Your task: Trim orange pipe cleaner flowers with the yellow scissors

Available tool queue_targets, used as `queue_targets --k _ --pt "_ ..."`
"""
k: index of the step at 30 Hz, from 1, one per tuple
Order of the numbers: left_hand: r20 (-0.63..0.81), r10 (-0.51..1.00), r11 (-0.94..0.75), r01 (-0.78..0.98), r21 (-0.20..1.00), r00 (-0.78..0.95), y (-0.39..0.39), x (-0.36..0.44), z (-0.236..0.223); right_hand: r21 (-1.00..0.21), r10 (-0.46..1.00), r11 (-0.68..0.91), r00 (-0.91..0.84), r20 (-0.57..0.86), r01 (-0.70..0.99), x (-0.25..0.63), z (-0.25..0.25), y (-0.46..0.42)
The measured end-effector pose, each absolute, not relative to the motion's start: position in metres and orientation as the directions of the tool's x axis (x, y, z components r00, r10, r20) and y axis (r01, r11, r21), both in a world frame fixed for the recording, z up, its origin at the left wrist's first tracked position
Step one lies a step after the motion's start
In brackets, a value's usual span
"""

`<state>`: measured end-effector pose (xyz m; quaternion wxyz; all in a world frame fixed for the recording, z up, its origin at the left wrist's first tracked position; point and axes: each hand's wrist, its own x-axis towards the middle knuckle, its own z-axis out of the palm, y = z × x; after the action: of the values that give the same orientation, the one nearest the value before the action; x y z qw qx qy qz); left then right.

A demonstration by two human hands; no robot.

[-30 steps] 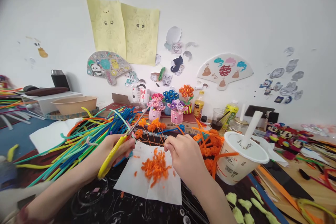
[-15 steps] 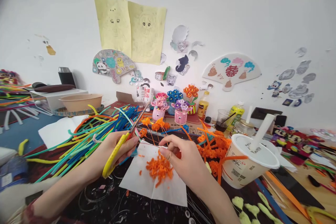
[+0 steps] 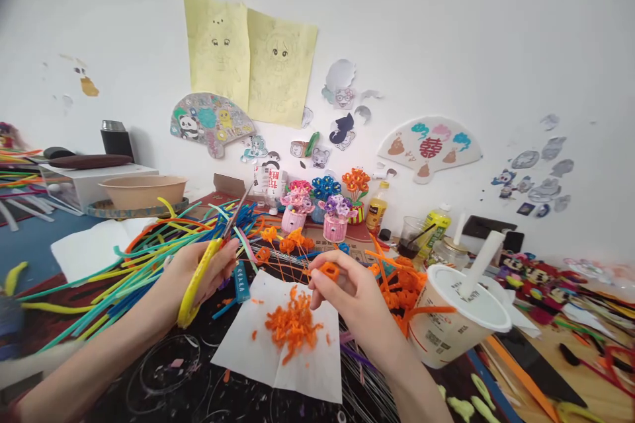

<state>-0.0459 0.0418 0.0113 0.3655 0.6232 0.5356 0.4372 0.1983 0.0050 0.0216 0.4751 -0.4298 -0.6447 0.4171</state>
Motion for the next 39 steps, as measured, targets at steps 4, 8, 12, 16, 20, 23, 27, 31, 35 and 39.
queue_targets --k 4,8,12,16,20,23,27,31,35,39 --pt "0.387 0.921 -0.355 0.498 0.791 0.043 0.036 -0.050 0.017 -0.947 0.951 0.310 -0.041 0.307 0.088 0.199 0.020 0.009" --pt "0.441 0.893 -0.364 0.711 0.602 0.083 0.027 -0.049 0.029 -0.929 0.929 0.361 0.057 0.366 0.086 0.202 0.022 0.008" --pt "0.379 0.911 -0.342 0.815 0.468 0.165 0.024 -0.043 0.032 -0.906 0.898 0.410 0.128 0.421 0.101 0.205 0.022 0.008" --pt "0.287 0.932 -0.333 0.840 0.428 0.223 0.025 -0.040 0.029 -0.860 0.856 0.466 0.140 0.497 0.208 0.210 0.020 0.010" --pt "0.250 0.934 -0.341 0.845 0.413 0.254 0.028 -0.044 0.027 -0.825 0.834 0.497 0.116 0.540 0.269 0.213 0.019 0.009" --pt "0.255 0.925 -0.365 0.839 0.403 0.280 0.031 -0.048 0.026 -0.789 0.805 0.541 0.091 0.586 0.291 0.215 0.019 0.007" --pt "0.279 0.906 -0.411 0.817 0.405 0.318 0.034 -0.051 0.026 -0.744 0.771 0.604 0.026 0.637 0.285 0.217 0.019 0.006" --pt "0.281 0.886 -0.461 0.771 0.439 0.370 0.037 -0.053 0.023 -0.693 0.725 0.661 -0.008 0.689 0.288 0.218 0.019 0.006" --pt "0.253 0.881 -0.473 0.757 0.451 0.400 0.040 -0.053 0.021 -0.660 0.694 0.695 -0.023 0.720 0.287 0.217 0.020 0.004" --pt "0.216 0.877 -0.478 0.728 0.491 0.430 0.037 -0.051 0.024 -0.657 0.682 0.707 -0.009 0.731 0.262 0.215 0.021 0.004"
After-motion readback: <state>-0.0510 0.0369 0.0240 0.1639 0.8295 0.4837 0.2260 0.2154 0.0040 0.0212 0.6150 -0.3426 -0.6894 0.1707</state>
